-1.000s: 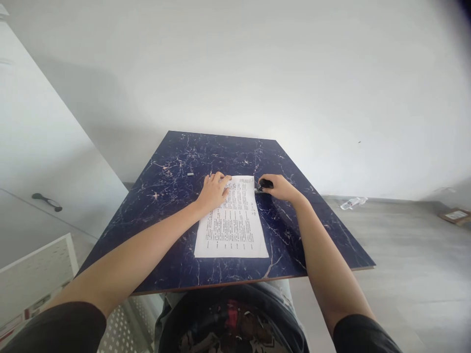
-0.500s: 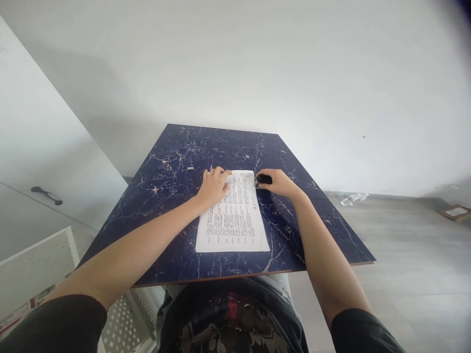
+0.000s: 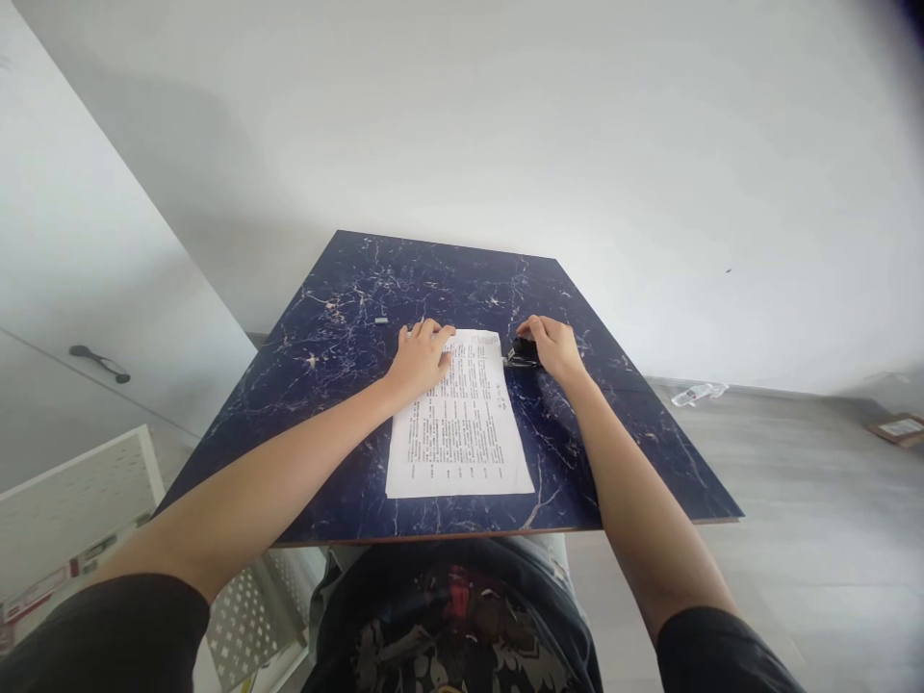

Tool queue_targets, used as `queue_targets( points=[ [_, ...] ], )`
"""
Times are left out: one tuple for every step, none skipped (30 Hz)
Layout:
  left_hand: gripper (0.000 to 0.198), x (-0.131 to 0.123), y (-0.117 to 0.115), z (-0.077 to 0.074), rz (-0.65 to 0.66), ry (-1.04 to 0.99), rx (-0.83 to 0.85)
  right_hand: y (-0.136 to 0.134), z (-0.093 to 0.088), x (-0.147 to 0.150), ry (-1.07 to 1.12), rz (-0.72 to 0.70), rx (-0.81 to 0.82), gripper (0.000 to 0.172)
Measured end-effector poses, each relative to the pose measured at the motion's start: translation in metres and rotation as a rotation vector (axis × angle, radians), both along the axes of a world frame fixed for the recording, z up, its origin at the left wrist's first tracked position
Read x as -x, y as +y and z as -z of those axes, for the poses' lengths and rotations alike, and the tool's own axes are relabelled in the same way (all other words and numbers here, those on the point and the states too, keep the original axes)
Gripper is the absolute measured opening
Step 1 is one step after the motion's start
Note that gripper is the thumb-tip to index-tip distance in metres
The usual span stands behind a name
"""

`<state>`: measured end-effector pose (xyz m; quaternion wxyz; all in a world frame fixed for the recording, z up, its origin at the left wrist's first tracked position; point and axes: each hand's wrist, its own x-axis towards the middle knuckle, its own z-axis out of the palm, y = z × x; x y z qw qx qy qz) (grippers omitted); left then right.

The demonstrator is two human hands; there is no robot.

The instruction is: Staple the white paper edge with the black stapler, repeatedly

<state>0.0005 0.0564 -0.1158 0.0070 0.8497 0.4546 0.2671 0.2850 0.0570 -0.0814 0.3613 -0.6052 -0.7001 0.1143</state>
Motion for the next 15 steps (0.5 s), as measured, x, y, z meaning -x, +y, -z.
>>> queue_targets(
  points=[
    [0.036, 0.000, 0.000, 0.000, 0.002, 0.003, 0.000, 0.001, 0.002, 0.001, -0.022, 0.027, -0.003, 0.049],
    [0.036, 0.000, 0.000, 0.000, 0.004, 0.006, -0.001, 0.002, 0.003, 0.002, -0.054, 0.040, 0.005, 0.048],
    [0.036, -0.001, 0.000, 0.000, 0.008, 0.009, -0.002, 0.002, 0.004, 0.002, -0.088, 0.045, 0.019, 0.047],
    [0.036, -0.001, 0.000, 0.001, 0.011, 0.012, -0.003, 0.002, 0.004, 0.003, -0.120, 0.050, 0.035, 0.047],
    [0.036, -0.002, 0.000, 0.001, 0.013, 0.015, -0.005, 0.002, 0.005, 0.004, -0.144, 0.055, 0.048, 0.047],
    [0.036, -0.002, 0.000, 0.001, 0.014, 0.019, -0.007, 0.002, 0.005, 0.004, -0.159, 0.060, 0.058, 0.048],
    [0.035, -0.003, 0.000, 0.001, 0.018, 0.022, -0.010, 0.002, 0.005, 0.004, -0.166, 0.065, 0.066, 0.048],
    [0.034, -0.004, 0.000, 0.001, 0.026, 0.026, -0.015, 0.002, 0.005, 0.004, -0.168, 0.068, 0.069, 0.048],
    [0.032, -0.004, -0.001, 0.000, 0.037, 0.030, -0.021, 0.002, 0.005, 0.004, -0.168, 0.069, 0.068, 0.047],
    [0.031, -0.006, -0.002, 0.000, 0.055, 0.036, -0.028, 0.002, 0.005, 0.004, -0.166, 0.065, 0.065, 0.046],
    [0.030, -0.007, -0.003, -0.001, 0.081, 0.045, -0.035, 0.003, 0.005, 0.004, -0.165, 0.057, 0.065, 0.046],
    [0.030, -0.009, -0.004, -0.002, 0.119, 0.059, -0.036, 0.003, 0.005, 0.004, -0.165, 0.048, 0.065, 0.045],
    [0.030, -0.011, -0.006, -0.003, 0.174, 0.082, -0.029, 0.003, 0.005, 0.004, -0.165, 0.042, 0.066, 0.044],
    [0.031, -0.014, -0.008, -0.004, 0.242, 0.113, -0.013, 0.003, 0.005, 0.004, -0.166, 0.040, 0.068, 0.044],
    [0.033, -0.016, -0.009, -0.004, 0.311, 0.147, 0.008, 0.003, 0.004, 0.005, -0.170, 0.043, 0.069, 0.044]
  ],
)
